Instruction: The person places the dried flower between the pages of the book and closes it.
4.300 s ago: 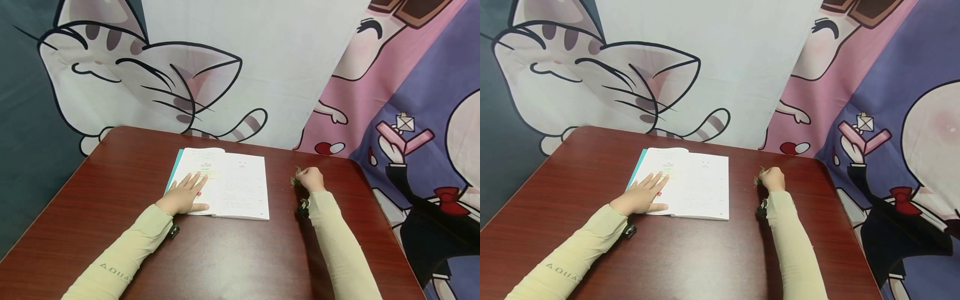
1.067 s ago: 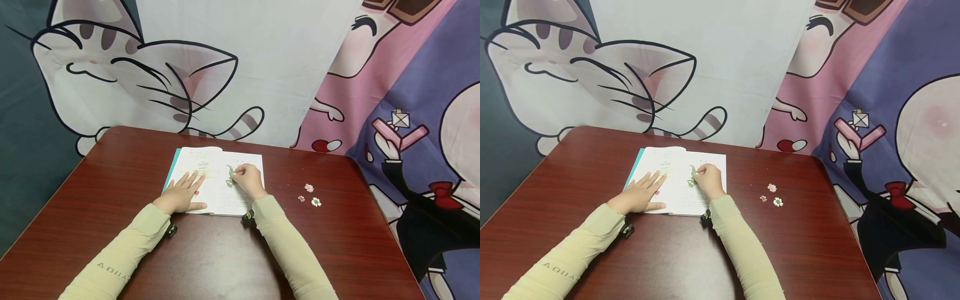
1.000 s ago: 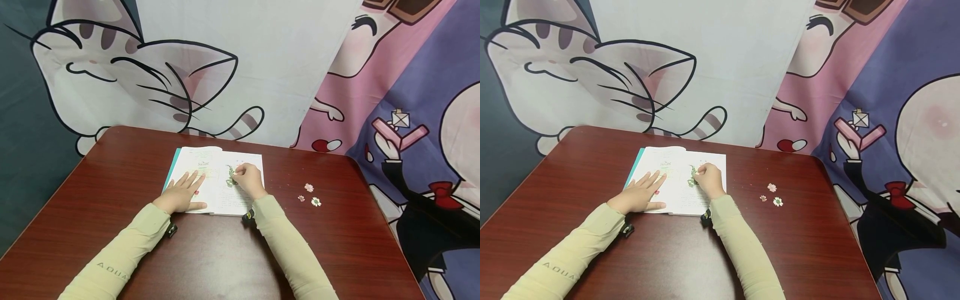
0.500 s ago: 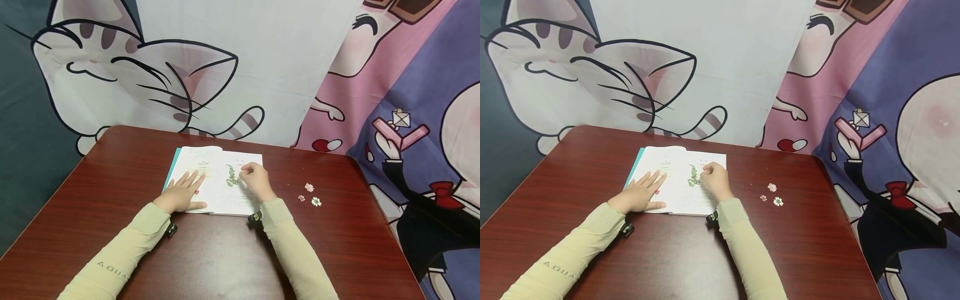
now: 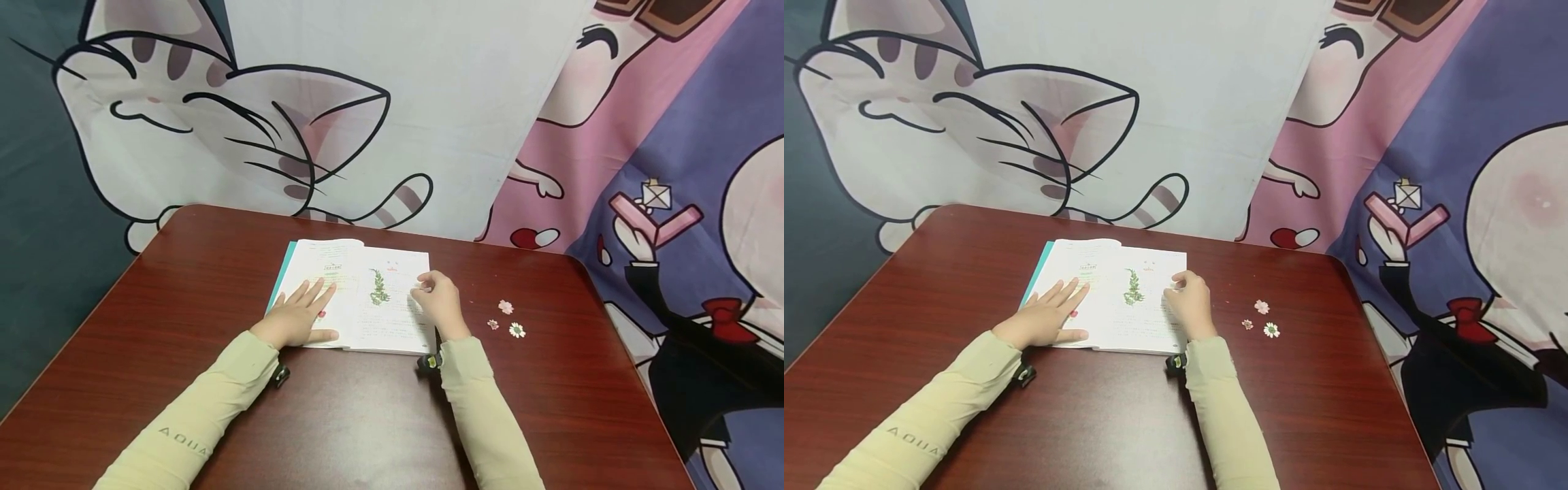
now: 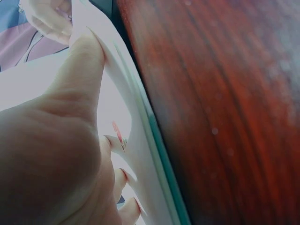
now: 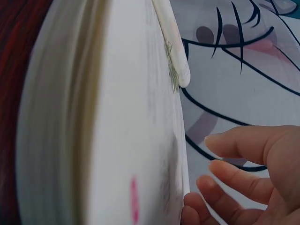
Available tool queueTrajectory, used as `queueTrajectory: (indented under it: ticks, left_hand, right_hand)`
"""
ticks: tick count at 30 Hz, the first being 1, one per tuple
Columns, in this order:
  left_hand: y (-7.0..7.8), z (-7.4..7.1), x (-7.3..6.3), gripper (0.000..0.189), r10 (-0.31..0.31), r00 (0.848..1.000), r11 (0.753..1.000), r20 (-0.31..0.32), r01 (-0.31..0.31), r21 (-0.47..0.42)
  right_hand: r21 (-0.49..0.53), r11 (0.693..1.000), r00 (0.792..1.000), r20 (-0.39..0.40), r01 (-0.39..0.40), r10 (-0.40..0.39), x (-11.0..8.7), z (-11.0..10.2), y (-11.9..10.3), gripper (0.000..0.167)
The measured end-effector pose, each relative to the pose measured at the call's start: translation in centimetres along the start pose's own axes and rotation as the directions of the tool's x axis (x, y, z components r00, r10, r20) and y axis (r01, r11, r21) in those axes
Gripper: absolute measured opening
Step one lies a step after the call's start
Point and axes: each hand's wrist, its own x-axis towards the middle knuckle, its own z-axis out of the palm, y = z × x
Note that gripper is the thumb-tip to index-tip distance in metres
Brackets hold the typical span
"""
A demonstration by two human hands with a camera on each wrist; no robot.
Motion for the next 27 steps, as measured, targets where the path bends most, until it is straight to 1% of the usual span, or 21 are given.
queueTrajectory:
  ticks: [4, 8, 10, 14, 20, 24, 27]
  left_hand:
    - [0.0, 0.0, 0.1, 0.095, -0.003, 1.0, 1.0, -0.002, 0.003, 0.009]
    - [0.0, 0.1, 0.1, 0.096, -0.001, 1.0, 1.0, -0.004, 0.001, 0.008]
    - [-0.1, 0.2, 0.1, 0.097, 0.001, 1.0, 1.0, -0.005, -0.001, 0.006]
    - [-0.7, 0.7, 0.4, 0.1, -0.001, 1.0, 1.0, -0.005, 0.001, 0.017]
    - [-1.7, 1.6, 1.1, 0.103, 0.015, 0.999, 1.0, -0.038, -0.014, 0.009]
    - [-1.6, 1.5, 1.1, 0.103, 0.015, 0.999, 1.0, -0.038, -0.015, 0.011]
    - [-1.3, 1.2, 0.9, 0.101, 0.006, 1.0, 1.0, -0.021, -0.006, 0.022]
  right_hand:
    - [-0.047, 0.998, 0.999, -0.007, -0.042, 0.042, -0.2, -0.3, 0.6, 0.039]
    - [-0.058, 0.995, 0.996, 0.004, -0.086, 0.087, -0.2, -0.4, 1.2, 0.047]
    - [-0.068, 0.993, 0.995, 0.008, -0.096, 0.096, -0.2, -0.4, 1.5, 0.05]
    - [-0.097, 0.99, 0.995, 0.012, -0.099, 0.1, -0.1, -0.3, 1.9, 0.051]
    - [-0.104, 0.989, 0.994, 0.027, -0.106, 0.109, -0.1, -0.2, 2.1, 0.05]
    - [-0.099, 0.99, 0.994, 0.025, -0.102, 0.105, -0.1, -0.3, 2.0, 0.049]
    - [-0.082, 0.992, 0.995, 0.014, -0.099, 0.1, -0.2, -0.5, 1.9, 0.048]
